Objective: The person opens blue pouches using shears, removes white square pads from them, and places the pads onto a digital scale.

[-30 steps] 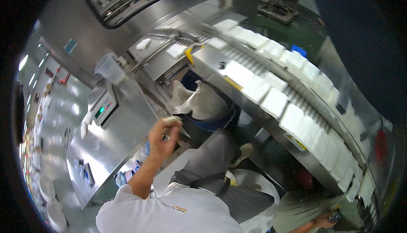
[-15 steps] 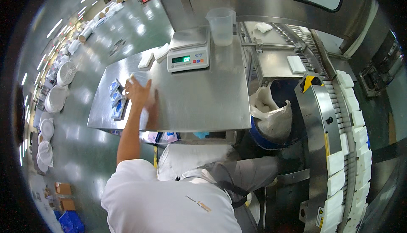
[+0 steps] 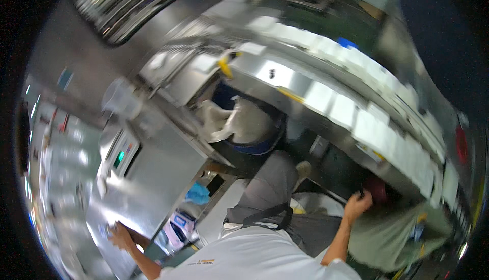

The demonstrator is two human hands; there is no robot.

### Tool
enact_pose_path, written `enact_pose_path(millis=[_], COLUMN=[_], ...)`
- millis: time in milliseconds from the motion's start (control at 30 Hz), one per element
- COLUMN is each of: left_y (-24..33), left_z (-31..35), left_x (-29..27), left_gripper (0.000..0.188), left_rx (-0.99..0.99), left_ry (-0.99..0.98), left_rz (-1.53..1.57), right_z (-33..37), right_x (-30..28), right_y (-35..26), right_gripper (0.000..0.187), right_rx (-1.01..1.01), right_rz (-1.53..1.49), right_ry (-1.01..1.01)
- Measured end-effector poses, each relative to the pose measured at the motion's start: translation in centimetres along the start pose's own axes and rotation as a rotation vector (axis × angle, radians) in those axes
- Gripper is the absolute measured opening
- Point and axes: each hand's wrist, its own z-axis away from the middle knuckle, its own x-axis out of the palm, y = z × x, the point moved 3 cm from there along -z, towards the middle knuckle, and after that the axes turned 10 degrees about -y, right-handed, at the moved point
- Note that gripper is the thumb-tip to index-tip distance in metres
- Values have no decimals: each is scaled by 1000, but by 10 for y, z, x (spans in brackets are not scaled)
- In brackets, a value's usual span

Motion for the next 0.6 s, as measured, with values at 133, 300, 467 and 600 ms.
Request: enact_pose_path(millis=[133,300,467,600], left_y=[-13,15,137,182], left_z=[17,32,166,252], left_x=[5,11,-126,-188], left_gripper=[88,105,82,69], left_rx=[200,337,1060,1412], left_ry=[121,367,103,-568], left_rz=[145,335,908,1099], right_z=[3,-2,10,20], right_x=[23,43,28,-13], right_y=[-30,-50,-60,-131], right_gripper=[37,30,31,25], right_rx=[26,-66,-104,-46], right_rz=[-91,-273,-258,-628], right_ry=[67,70,80,-318])
